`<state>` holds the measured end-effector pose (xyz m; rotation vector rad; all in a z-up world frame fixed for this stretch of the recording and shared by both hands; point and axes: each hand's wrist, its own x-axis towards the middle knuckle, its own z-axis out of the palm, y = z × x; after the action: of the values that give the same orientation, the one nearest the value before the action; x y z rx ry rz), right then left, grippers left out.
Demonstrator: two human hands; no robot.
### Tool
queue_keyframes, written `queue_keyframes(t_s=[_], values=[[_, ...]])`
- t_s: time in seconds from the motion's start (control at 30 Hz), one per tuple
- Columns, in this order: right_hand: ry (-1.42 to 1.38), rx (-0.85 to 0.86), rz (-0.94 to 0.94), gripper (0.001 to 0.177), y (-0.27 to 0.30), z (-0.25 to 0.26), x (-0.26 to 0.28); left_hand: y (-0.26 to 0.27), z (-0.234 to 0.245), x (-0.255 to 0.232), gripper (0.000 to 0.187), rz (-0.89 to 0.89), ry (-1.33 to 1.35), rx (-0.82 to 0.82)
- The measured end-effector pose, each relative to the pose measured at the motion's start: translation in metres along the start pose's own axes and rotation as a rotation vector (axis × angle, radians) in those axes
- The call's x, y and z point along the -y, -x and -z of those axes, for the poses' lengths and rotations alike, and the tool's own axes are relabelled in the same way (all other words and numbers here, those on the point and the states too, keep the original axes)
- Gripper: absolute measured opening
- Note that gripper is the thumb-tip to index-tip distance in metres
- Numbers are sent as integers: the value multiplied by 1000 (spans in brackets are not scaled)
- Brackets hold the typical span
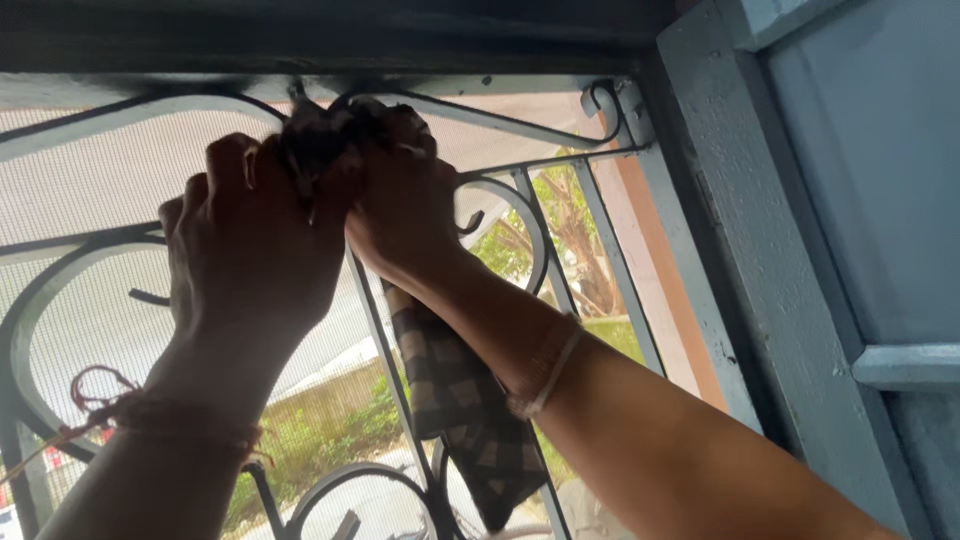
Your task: The person wipes a window screen and the surrounding metal frame using a checkered cloth. They systematically clean the decorative scrollwork and the vertical bars of the frame, moving the cloth back and forth to remove dust or dirt.
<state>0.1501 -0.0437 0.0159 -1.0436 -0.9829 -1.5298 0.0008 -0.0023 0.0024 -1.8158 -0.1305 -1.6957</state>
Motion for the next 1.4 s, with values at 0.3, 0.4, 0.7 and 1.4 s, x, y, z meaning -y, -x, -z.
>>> queue_keyframes(t_s=[0.3,0.4,0.7,1.4], values=[[-134,-66,-6,28,16,18,10,0,-3,6,60,13,5,69],[-271,-140,103,34,21,22,-2,4,3,5,65,-25,-23,64],[-465,-167,223,40,19,28,12,-21,30,25,88,28,-123,457],[-332,-92,96,20,3,5,35,-11,39,44,73,160,-163,609]])
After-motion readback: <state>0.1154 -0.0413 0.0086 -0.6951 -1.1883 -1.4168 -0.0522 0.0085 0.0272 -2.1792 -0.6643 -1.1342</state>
